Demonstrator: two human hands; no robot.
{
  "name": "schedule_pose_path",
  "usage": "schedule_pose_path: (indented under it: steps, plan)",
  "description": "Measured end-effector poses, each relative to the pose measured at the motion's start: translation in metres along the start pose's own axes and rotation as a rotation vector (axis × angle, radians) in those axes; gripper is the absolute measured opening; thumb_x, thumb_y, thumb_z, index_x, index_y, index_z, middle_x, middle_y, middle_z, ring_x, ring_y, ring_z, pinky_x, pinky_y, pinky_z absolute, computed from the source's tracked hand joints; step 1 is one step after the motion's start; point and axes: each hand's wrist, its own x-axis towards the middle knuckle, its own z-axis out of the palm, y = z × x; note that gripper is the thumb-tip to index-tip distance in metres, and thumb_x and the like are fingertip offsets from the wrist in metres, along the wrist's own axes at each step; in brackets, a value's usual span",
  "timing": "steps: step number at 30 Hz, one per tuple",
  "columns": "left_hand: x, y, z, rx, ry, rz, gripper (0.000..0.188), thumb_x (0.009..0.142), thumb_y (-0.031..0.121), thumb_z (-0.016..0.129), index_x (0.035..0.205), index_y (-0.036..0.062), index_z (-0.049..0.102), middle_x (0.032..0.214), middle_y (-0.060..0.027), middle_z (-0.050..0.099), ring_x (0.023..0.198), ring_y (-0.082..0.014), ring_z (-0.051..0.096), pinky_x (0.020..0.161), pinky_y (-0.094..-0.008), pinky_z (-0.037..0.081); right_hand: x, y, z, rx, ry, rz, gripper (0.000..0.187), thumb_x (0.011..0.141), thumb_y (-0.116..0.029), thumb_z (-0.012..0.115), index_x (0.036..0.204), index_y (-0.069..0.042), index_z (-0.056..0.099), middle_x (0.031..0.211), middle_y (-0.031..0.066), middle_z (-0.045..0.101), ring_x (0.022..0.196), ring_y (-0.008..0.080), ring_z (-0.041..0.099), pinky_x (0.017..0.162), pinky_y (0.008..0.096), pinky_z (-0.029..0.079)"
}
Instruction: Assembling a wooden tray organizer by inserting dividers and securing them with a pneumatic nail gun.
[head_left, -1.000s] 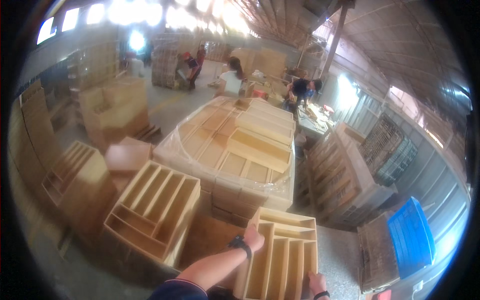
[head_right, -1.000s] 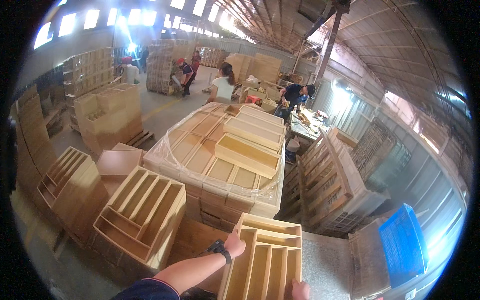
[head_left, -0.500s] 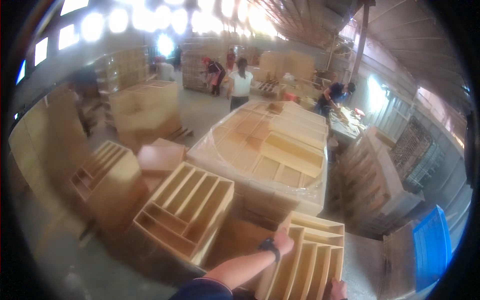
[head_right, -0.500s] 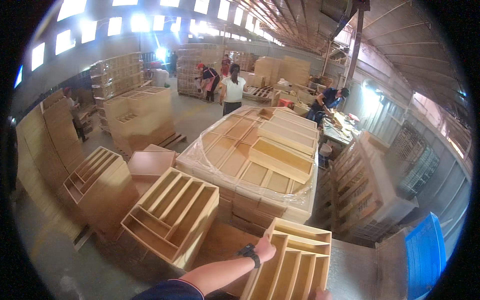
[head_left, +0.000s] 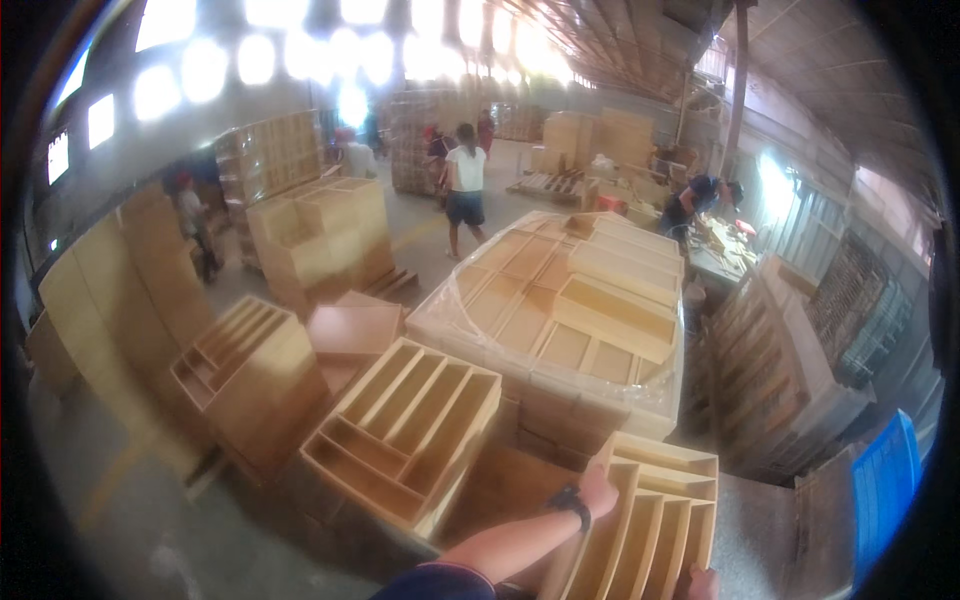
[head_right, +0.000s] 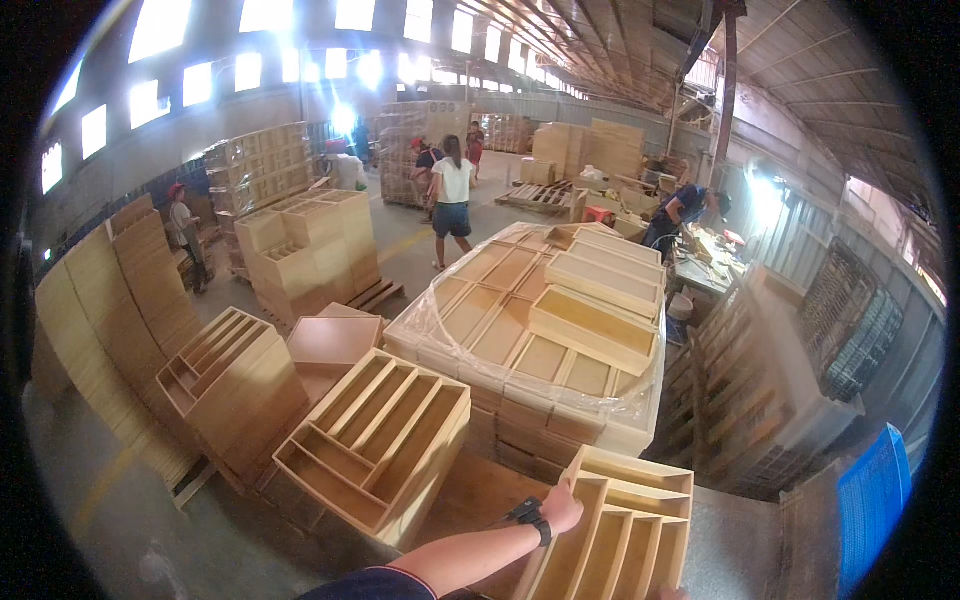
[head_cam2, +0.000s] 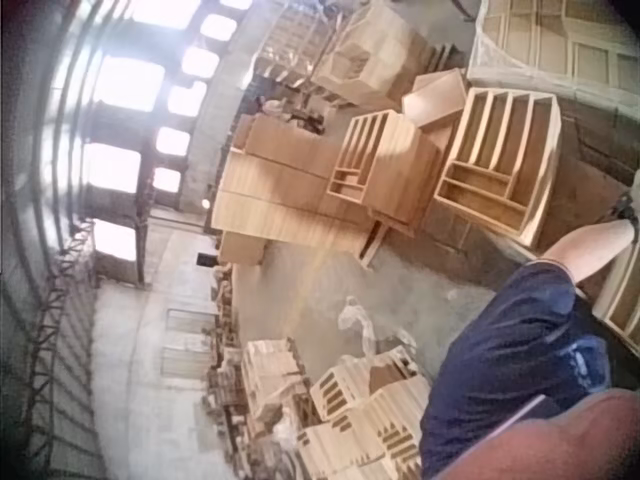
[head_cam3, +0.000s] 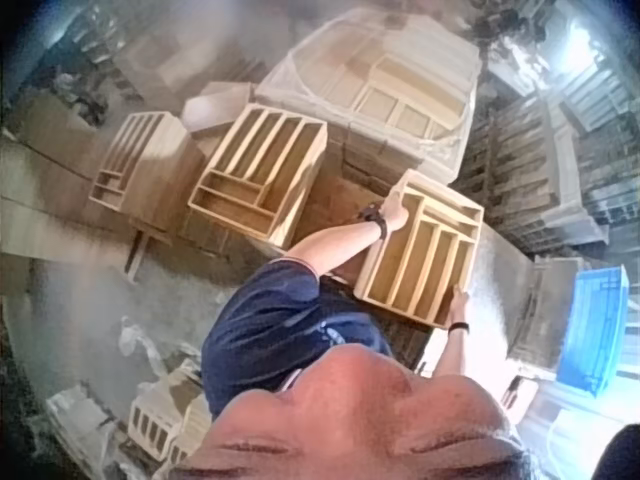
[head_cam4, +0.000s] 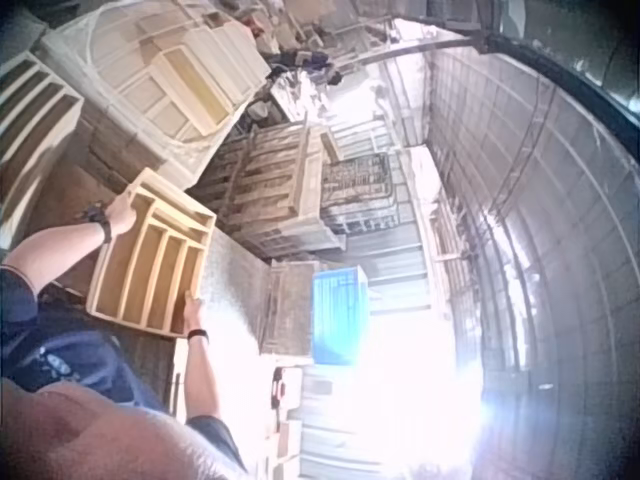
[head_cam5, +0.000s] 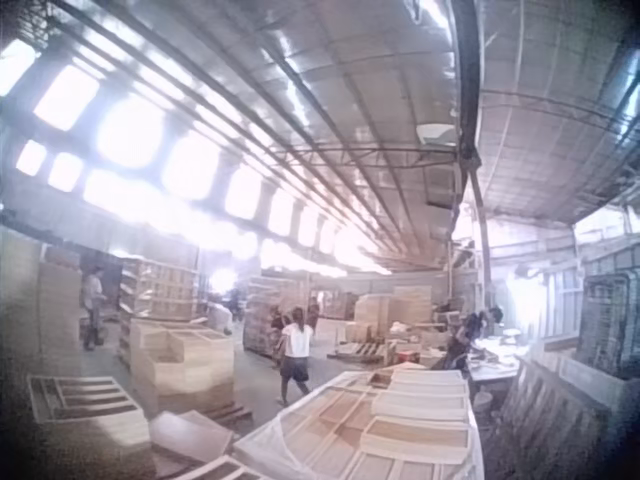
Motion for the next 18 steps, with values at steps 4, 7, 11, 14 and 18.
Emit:
schedule_pose_path:
  steps: [4, 7, 11, 14, 18]
  plan:
    - [0.016, -0.022, -0.007, 0.019, -0.015, 0.013, 0.051, 0.090, 0.013, 0.061, 0.136, -0.0057, 0.052, 0.120, -0.0369, 0.068, 0.113, -0.0513, 0.068, 0.098, -0.0555, 0.055, 0.000, 0.000, 0.005, 0.000, -0.021, -0.016, 0.082, 0.104, -0.054, 0.061, 0.142, 0.017, 0.050, 0.147, 0.0319, 0.055, 0.136, 0.0406, 0.052, 0.116, 0.0463, 0.042]
    - [0.011, -0.016, -0.008, -0.024, -0.019, 0.007, 0.050, 0.090, 0.014, 0.062, 0.135, -0.0058, 0.054, 0.120, -0.0372, 0.069, 0.114, -0.0516, 0.067, 0.099, -0.0550, 0.055, 0.008, 0.013, 0.001, 0.013, -0.040, -0.024, 0.083, 0.104, -0.055, 0.061, 0.142, 0.018, 0.049, 0.149, 0.0331, 0.053, 0.138, 0.0415, 0.050, 0.117, 0.0465, 0.040]
    - [0.012, -0.010, 0.008, -0.003, -0.042, 0.012, 0.051, 0.089, 0.012, 0.062, 0.136, -0.0061, 0.055, 0.119, -0.0372, 0.069, 0.113, -0.0515, 0.068, 0.099, -0.0548, 0.055, 0.018, 0.032, -0.006, 0.049, -0.078, -0.040, 0.085, 0.104, -0.055, 0.061, 0.143, 0.019, 0.048, 0.151, 0.0344, 0.051, 0.139, 0.0424, 0.048, 0.119, 0.0468, 0.038]
    - [0.014, -0.025, 0.000, -0.038, -0.006, 0.007, 0.055, 0.088, 0.013, 0.062, 0.138, -0.0080, 0.053, 0.117, -0.0386, 0.069, 0.113, -0.0509, 0.068, 0.098, -0.0539, 0.056, 0.003, 0.023, 0.012, -0.041, -0.032, -0.047, 0.082, 0.104, -0.053, 0.062, 0.142, 0.019, 0.049, 0.150, 0.0335, 0.053, 0.138, 0.0407, 0.050, 0.118, 0.0460, 0.041]
    - [0.005, -0.029, -0.004, 0.046, -0.016, 0.012, 0.056, 0.089, 0.013, 0.062, 0.139, -0.0073, 0.051, 0.118, -0.0372, 0.069, 0.112, -0.0506, 0.069, 0.097, -0.0547, 0.056, -0.051, -0.023, 0.015, -0.059, -0.047, -0.009, 0.087, 0.103, -0.053, 0.062, 0.149, 0.018, 0.042, 0.157, 0.0342, 0.045, 0.147, 0.0424, 0.042, 0.124, 0.0454, 0.034]
